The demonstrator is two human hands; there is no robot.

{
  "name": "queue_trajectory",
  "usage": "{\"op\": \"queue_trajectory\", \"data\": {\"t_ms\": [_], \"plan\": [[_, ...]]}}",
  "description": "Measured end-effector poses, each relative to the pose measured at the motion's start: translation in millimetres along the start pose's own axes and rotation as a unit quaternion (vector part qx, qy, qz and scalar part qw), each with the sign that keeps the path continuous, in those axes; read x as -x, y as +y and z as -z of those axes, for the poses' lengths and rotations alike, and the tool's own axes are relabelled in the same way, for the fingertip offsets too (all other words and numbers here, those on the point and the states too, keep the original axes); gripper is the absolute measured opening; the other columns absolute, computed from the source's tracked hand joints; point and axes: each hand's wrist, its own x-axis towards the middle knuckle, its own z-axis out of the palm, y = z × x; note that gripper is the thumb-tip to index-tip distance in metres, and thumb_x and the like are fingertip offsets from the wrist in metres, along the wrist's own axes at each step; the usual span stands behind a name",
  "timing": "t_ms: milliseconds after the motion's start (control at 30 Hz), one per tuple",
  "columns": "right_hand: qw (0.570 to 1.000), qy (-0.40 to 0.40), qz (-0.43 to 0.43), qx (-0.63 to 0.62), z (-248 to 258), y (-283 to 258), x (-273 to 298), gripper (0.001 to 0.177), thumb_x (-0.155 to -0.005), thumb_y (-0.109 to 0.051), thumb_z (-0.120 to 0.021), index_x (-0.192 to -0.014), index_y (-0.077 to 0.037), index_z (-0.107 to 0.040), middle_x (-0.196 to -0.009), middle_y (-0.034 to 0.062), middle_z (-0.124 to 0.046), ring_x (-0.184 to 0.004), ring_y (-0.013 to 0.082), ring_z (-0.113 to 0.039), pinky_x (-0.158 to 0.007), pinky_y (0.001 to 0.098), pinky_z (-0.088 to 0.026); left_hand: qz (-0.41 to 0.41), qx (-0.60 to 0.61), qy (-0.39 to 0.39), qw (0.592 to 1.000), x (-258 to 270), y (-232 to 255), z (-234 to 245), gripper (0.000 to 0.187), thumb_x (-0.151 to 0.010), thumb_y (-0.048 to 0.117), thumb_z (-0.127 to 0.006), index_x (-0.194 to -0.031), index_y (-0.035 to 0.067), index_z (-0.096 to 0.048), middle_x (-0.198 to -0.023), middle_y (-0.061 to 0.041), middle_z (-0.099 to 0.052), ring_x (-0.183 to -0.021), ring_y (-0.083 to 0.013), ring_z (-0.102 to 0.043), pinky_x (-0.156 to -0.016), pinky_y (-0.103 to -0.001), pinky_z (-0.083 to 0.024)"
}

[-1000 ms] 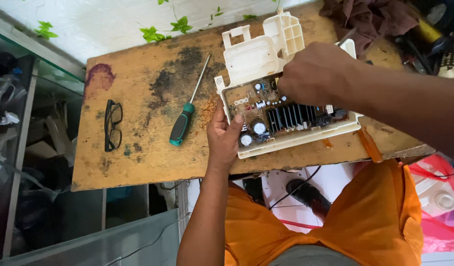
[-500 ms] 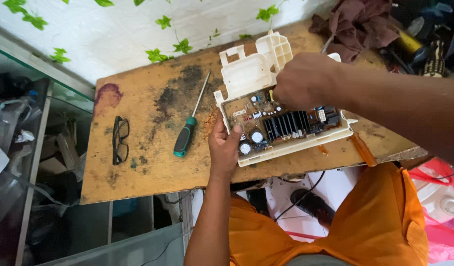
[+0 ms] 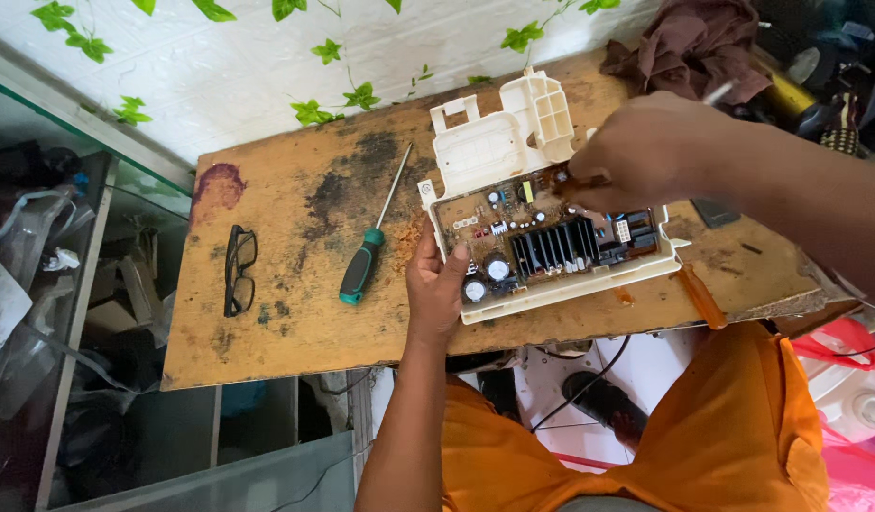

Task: The person uses a small tool to manipulate components on a circuit board inside a white plastic housing. They repeatedly probe and adjust parts near the heat sink and capacitors while holding the device steady with their other hand.

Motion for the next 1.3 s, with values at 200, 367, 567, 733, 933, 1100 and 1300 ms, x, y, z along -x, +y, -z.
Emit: {"op": "queue_trajectory", "data": {"t_ms": [200,367,567,733,933,1100,1300], "plan": [[0.995,0.05,0.046,-0.068,-51.7,1.9,43.6,0.038,-0.09,-0.062,-0.063,-0.073,-0.028,-0.066,-0.058,-0.0072,-0.069,-0.055,0.0156,-0.07,-0.061,0.0371,-0.059,0.0,-0.013,-0.002,1.0,0.0,-0.2,0.5,0.098,-0.087,0.043,-0.073,-0.161,0.001,-0.026,-0.169,-0.015,-0.03,-0.157,-0.0274,-0.029,-0.127,-0.041,-0.025],[0.996,0.036,0.055,-0.055,-101.2,3.2,58.1,0.02,-0.091,-0.042,-0.056,-0.083,-0.026,-0.062,-0.079,-0.0059,-0.069,-0.071,0.0218,-0.07,-0.061,0.0441,-0.058,-0.026,-0.023,-0.019,0.999,1.1,5.9,-1.7,0.091,-0.09,0.044,-0.07,-0.16,0.001,-0.031,-0.164,-0.014,-0.04,-0.152,-0.0271,-0.038,-0.124,-0.041,-0.031],[0.997,0.071,0.013,0.023,-63.6,1.1,47.6,0.006,-0.09,-0.03,-0.057,-0.094,-0.026,-0.058,-0.092,-0.0048,-0.062,-0.081,0.0237,-0.068,-0.06,0.0431,-0.055,-0.027,0.023,-0.021,0.999,2.1,8.4,-6.1,0.076,-0.092,0.033,-0.073,-0.156,0.004,-0.043,-0.149,-0.01,-0.057,-0.137,-0.019,-0.053,-0.117,-0.035,-0.04],[0.999,0.038,-0.028,0.016,-0.1,-31.5,29.5,0.043,-0.088,-0.012,-0.057,-0.124,-0.035,-0.062,-0.096,-0.0012,-0.072,-0.087,0.0369,-0.076,-0.059,0.0522,-0.055,-0.033,0.027,-0.007,0.999,-0.9,-3.4,-2.3,0.077,-0.092,0.03,-0.073,-0.157,0.002,-0.042,-0.153,-0.011,-0.054,-0.141,-0.0202,-0.051,-0.12,-0.035,-0.037],[0.998,0.002,-0.033,0.045,0.7,-37.0,11.3,0.019,-0.094,-0.022,-0.056,-0.109,-0.018,-0.067,-0.095,0.0061,-0.071,-0.079,0.0341,-0.076,-0.062,0.0474,-0.059,-0.071,0.007,-0.037,0.997,-1.0,-2.7,-1.1,0.072,-0.095,0.036,-0.071,-0.154,0.002,-0.045,-0.146,-0.009,-0.06,-0.133,-0.0176,-0.055,-0.116,-0.035,-0.041],[0.995,-0.059,-0.028,0.077,19.3,-45.9,3.0,0.024,-0.106,-0.023,-0.051,-0.095,-0.017,-0.072,-0.077,0.0012,-0.067,-0.07,0.0254,-0.071,-0.058,0.0386,-0.057,-0.034,-0.007,-0.015,0.999,2.3,12.4,-5.9,0.081,-0.092,0.034,-0.072,-0.157,0.001,-0.039,-0.158,-0.013,-0.049,-0.147,-0.0231,-0.045,-0.123,-0.037,-0.034],[0.985,-0.001,0.049,0.164,16.3,-44.8,-6.2,0.049,-0.114,-0.032,-0.042,-0.074,-0.014,-0.064,-0.062,-0.0044,-0.057,-0.057,0.0138,-0.059,-0.062,0.0351,-0.05,-0.063,0.036,-0.035,0.997,1.6,1.5,-4.0,0.071,-0.095,0.033,-0.073,-0.154,0.003,-0.047,-0.141,-0.009,-0.064,-0.13,-0.019,-0.059,-0.114,-0.036,-0.045]]}}
